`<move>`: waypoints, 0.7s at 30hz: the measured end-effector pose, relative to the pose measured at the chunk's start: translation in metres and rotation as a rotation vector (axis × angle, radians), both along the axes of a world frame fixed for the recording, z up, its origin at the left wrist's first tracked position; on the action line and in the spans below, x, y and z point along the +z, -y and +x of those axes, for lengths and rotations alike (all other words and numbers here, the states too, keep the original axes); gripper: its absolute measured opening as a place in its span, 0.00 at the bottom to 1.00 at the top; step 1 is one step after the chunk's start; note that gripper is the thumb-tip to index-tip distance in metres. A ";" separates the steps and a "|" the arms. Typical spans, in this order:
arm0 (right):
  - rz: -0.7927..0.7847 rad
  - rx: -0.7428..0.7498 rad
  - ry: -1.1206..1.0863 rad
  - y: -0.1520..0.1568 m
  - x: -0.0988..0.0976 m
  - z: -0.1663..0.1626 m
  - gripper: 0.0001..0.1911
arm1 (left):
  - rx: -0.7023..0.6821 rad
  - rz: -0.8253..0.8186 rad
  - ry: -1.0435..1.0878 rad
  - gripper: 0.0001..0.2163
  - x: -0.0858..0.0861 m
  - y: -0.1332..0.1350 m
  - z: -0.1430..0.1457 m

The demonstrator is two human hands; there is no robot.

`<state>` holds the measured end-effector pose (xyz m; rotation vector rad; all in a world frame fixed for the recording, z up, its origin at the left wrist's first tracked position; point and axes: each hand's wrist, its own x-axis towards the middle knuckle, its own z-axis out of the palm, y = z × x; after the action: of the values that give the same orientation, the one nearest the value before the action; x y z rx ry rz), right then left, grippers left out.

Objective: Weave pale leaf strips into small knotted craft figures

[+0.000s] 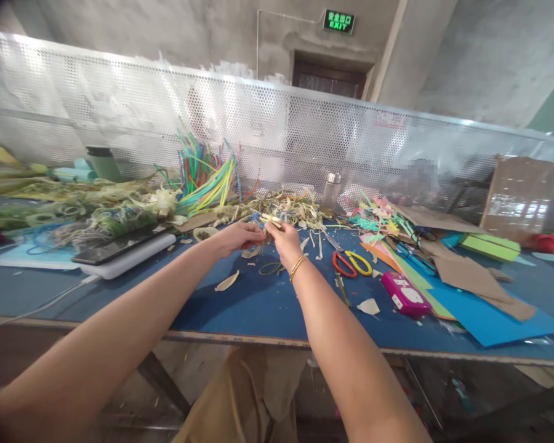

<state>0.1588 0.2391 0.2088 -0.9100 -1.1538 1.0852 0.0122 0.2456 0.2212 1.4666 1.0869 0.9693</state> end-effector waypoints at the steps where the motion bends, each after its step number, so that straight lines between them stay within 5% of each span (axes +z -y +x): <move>1: -0.003 0.010 0.002 0.001 0.000 0.000 0.19 | 0.012 0.009 -0.004 0.11 0.000 -0.001 0.000; 21: 0.019 -0.029 0.115 -0.008 -0.004 0.002 0.19 | 0.071 -0.032 -0.004 0.09 0.008 0.004 -0.004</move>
<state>0.1610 0.2472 0.2052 -0.9815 -1.2395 1.0073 0.0086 0.2416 0.2287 1.4134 1.1589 0.9945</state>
